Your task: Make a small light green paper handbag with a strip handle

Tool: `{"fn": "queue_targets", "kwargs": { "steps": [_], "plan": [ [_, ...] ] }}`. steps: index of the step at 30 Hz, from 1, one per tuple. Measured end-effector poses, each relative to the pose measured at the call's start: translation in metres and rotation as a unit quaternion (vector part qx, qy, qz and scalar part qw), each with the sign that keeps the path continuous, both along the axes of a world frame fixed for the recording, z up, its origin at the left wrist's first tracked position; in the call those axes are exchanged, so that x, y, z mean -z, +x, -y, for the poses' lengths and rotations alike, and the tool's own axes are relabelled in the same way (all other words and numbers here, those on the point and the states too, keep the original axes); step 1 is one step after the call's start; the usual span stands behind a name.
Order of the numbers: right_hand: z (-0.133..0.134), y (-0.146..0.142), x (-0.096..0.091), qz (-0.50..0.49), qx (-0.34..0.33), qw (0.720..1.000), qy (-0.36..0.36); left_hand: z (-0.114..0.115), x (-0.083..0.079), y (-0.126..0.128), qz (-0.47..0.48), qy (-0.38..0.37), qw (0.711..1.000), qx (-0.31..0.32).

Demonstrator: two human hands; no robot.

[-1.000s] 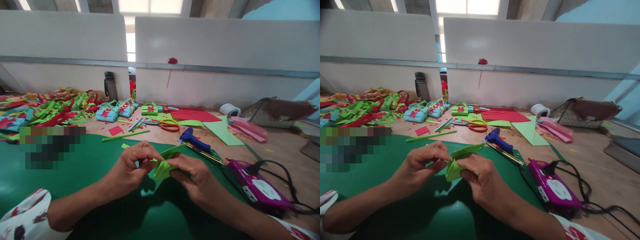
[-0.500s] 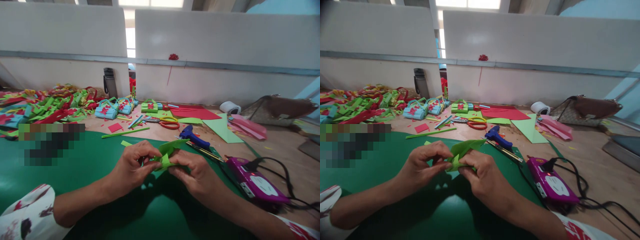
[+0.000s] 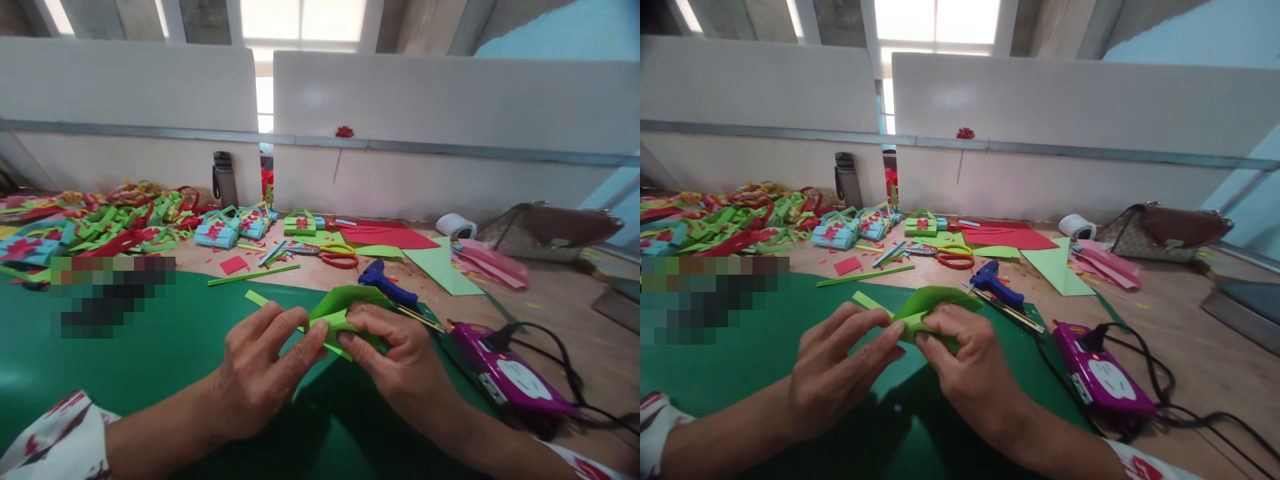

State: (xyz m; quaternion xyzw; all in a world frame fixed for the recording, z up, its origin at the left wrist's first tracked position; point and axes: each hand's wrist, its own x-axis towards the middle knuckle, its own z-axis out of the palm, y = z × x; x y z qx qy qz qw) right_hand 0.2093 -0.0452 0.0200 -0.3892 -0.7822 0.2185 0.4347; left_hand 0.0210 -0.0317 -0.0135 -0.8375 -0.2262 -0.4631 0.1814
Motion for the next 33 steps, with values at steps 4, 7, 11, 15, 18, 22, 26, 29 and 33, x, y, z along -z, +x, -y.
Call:
{"fn": "queue_targets", "kwargs": {
  "steps": [4, 7, 11, 15, 18, 22, 26, 29, 33],
  "plan": [
    [0.001, -0.001, 0.0, -0.015, -0.011, 1.0, 0.01, -0.002, 0.001, 0.002, 0.018, -0.005, 1.0, 0.002],
    [0.001, -0.001, 0.002, -0.025, -0.014, 1.0, 0.013, -0.003, 0.002, 0.002, 0.034, -0.021, 0.999, 0.005],
    [0.001, -0.001, 0.005, -0.045, -0.013, 0.999, 0.027, -0.001, 0.001, 0.003, 0.05, -0.037, 0.998, -0.006],
    [0.0, -0.002, 0.007, -0.059, -0.002, 0.998, 0.033, 0.0, 0.001, 0.005, 0.072, -0.078, 0.994, -0.011],
    [0.0, -0.003, 0.007, -0.067, 0.005, 0.997, 0.047, 0.0, 0.002, 0.009, 0.088, -0.101, 0.991, -0.008],
    [0.001, -0.004, 0.007, -0.082, 0.007, 0.995, 0.052, 0.0, 0.001, 0.012, 0.092, -0.093, 0.991, -0.002],
    [0.003, -0.003, 0.007, -0.086, 0.014, 0.995, 0.043, 0.001, 0.001, 0.012, 0.079, -0.081, 0.994, -0.002],
    [0.004, -0.003, 0.007, -0.078, 0.017, 0.995, 0.058, 0.0, 0.001, 0.012, 0.076, -0.083, 0.994, 0.008],
    [0.005, -0.003, 0.006, -0.052, 0.043, 0.991, 0.118, 0.0, 0.0, 0.013, 0.074, -0.066, 0.995, 0.019]
  ]
}}
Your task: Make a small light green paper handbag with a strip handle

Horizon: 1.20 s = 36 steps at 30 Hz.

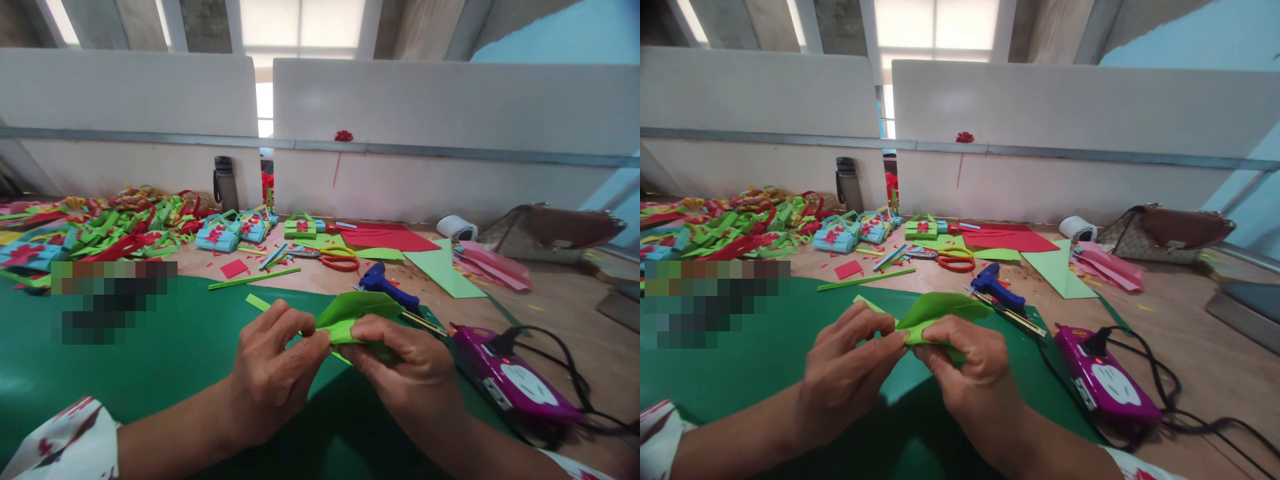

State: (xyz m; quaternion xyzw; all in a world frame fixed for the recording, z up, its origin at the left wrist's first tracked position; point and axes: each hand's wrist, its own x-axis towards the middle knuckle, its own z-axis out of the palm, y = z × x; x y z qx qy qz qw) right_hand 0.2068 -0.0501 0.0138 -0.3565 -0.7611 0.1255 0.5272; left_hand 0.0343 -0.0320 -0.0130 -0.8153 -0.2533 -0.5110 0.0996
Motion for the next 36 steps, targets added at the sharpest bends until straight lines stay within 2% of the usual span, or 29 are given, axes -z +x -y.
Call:
{"fn": "queue_targets", "kwargs": {
  "steps": [3, 5, 8, 10, 20, 36],
  "plan": [
    [0.001, 0.002, 0.003, 0.027, 0.054, 0.997, 0.041, 0.001, -0.001, -0.001, -0.007, 0.02, 1.0, 0.001],
    [0.0, 0.005, 0.006, 0.069, 0.065, 0.992, 0.083, 0.001, -0.002, -0.002, -0.02, 0.032, 0.999, -0.004],
    [0.0, 0.011, 0.009, 0.168, 0.023, 0.971, 0.169, 0.001, -0.003, -0.005, -0.056, 0.049, 0.997, -0.005],
    [-0.001, 0.014, 0.01, 0.211, 0.001, 0.957, 0.199, 0.0, -0.003, -0.007, -0.069, 0.059, 0.996, 0.003],
    [-0.003, 0.017, 0.008, 0.203, 0.009, 0.96, 0.191, -0.001, -0.007, -0.013, -0.007, -0.009, 1.0, 0.017],
    [0.001, 0.017, 0.005, 0.207, -0.016, 0.959, 0.195, -0.001, -0.004, -0.011, -0.027, 0.028, 0.998, 0.04]
  ]
}}
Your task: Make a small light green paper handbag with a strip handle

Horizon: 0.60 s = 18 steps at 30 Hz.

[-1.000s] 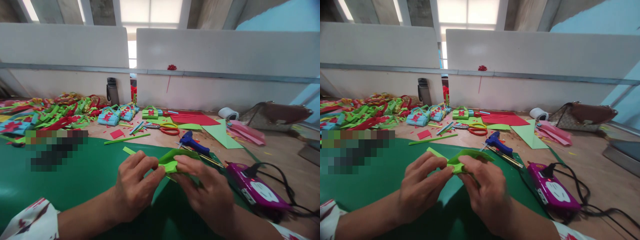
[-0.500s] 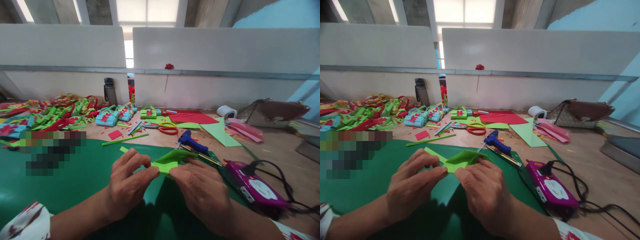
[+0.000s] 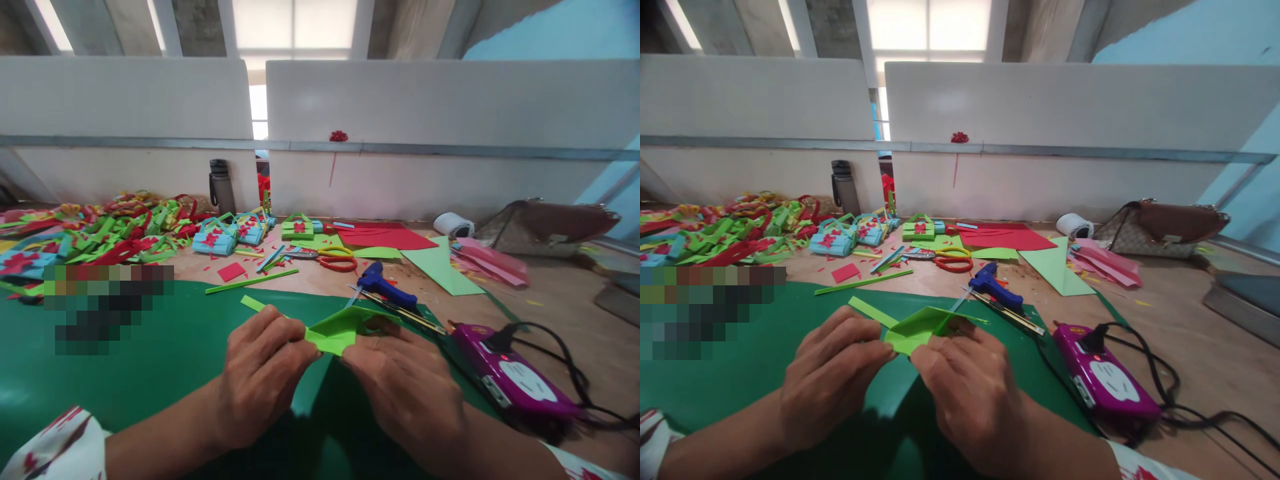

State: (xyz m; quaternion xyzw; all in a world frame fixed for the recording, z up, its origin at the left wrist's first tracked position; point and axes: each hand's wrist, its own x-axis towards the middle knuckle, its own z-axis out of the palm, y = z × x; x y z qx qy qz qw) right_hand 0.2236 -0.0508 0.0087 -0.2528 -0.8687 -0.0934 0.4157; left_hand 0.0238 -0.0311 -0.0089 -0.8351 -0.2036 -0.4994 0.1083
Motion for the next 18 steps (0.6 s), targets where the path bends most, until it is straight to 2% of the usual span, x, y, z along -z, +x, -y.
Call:
{"fn": "queue_targets", "kwargs": {
  "steps": [4, 6, 11, 15, 18],
  "plan": [
    [0.0009, 0.0021, -0.0013, 0.014, 0.012, 1.0, 0.004, -0.0006, -0.0009, 0.0003, -0.014, 0.027, 0.999, -0.014],
    [0.0005, 0.0022, -0.0012, 0.009, 0.011, 1.0, 0.021, -0.0006, -0.0021, 0.0006, -0.007, 0.018, 1.0, -0.017],
    [-0.0023, 0.0025, 0.0006, 0.013, 0.015, 0.999, 0.045, -0.0019, -0.0046, -0.0004, 0.046, -0.109, 0.993, -0.02],
    [-0.0031, 0.0042, 0.0015, 0.009, 0.002, 1.0, 0.026, -0.0055, -0.0017, -0.0035, 0.003, -0.091, 0.996, 0.023],
    [-0.003, 0.0048, 0.0017, 0.004, 0.001, 1.0, 0.02, -0.0079, 0.0004, -0.0046, 0.005, -0.089, 0.996, 0.029]
  ]
}}
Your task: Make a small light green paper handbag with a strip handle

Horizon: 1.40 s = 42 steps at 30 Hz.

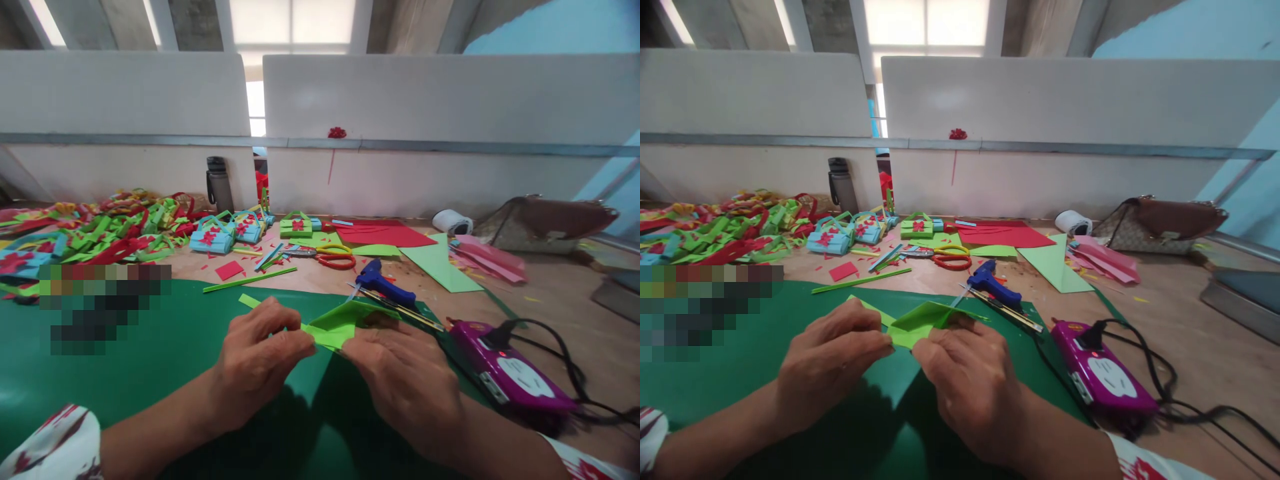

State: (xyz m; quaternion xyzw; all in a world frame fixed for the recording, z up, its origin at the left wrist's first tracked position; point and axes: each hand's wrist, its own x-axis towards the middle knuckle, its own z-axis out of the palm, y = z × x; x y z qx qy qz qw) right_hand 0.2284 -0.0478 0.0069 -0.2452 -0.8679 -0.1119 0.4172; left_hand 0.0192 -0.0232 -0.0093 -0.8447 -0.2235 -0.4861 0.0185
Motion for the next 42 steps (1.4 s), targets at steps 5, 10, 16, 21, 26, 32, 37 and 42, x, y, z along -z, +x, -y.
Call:
{"fn": "queue_targets", "kwargs": {
  "steps": [5, 10, 16, 21, 26, 32, 37, 42],
  "plan": [
    [-0.001, -0.001, 0.0, -0.009, 0.0, 1.0, 0.013, 0.0, 0.001, 0.002, 0.016, 0.027, 0.999, -0.012],
    [-0.001, -0.003, 0.001, -0.003, 0.01, 0.999, 0.031, 0.002, 0.002, 0.002, -0.022, 0.058, 0.998, -0.033],
    [0.0, -0.005, -0.002, 0.017, 0.008, 0.999, 0.033, 0.005, 0.001, 0.004, -0.049, 0.077, 0.995, -0.038],
    [0.0, -0.002, -0.001, 0.024, 0.004, 0.999, 0.037, 0.005, 0.001, 0.006, -0.065, 0.082, 0.994, -0.043],
    [-0.003, 0.001, 0.0, 0.03, 0.021, 0.998, 0.044, 0.003, -0.001, 0.002, -0.022, 0.009, 0.999, -0.028],
    [-0.006, -0.002, 0.004, 0.086, -0.023, 0.995, 0.046, 0.0, -0.005, 0.009, -0.046, -0.221, 0.974, -0.015],
    [-0.009, -0.005, 0.011, 0.022, -0.023, 0.999, -0.009, -0.004, -0.006, 0.012, -0.074, -0.273, 0.959, -0.008],
    [-0.008, -0.011, 0.014, -0.054, 0.0, 0.997, -0.053, 0.0, -0.007, 0.011, -0.033, -0.301, 0.953, -0.012]
  ]
}}
